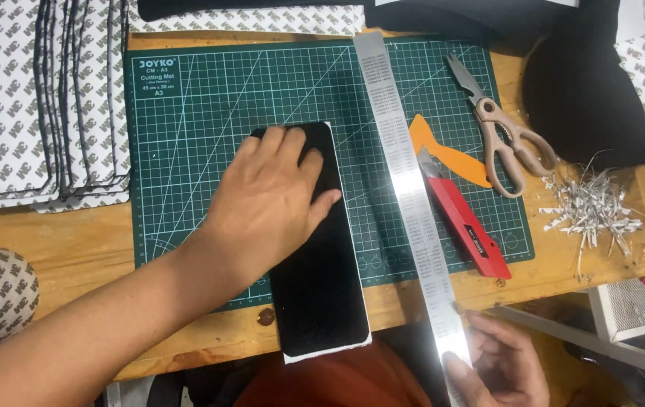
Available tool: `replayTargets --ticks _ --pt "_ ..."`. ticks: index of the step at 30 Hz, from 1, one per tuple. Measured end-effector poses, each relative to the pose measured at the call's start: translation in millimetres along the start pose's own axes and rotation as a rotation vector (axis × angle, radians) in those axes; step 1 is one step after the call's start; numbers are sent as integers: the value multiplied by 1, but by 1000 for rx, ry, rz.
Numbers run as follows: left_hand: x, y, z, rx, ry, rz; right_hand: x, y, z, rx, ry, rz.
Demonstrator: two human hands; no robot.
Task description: Trimming and cutting a rectangular piece of black material using scissors, a utility knife, and a metal ruler on a cutting mat.
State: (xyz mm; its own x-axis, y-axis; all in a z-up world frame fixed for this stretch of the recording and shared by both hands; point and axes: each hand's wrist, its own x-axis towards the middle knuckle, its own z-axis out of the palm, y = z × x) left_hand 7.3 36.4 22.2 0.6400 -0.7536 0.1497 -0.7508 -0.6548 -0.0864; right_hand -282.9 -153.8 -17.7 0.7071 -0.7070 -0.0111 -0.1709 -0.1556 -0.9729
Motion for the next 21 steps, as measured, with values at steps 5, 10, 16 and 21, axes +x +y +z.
replayTargets --ticks 5,10,16,21 --pt "2 -9 12 -11 7 -19 0 -17 6 -107 -97 57" --pt "7 -21 21 -6 102 -73 2 -5 9 83 -221 15" --pt "17 -36 35 38 243 -103 2 -16 27 58 -158 -21" --pt "8 -35 21 -172 191 -85 7 -14 25 80 -185 2"
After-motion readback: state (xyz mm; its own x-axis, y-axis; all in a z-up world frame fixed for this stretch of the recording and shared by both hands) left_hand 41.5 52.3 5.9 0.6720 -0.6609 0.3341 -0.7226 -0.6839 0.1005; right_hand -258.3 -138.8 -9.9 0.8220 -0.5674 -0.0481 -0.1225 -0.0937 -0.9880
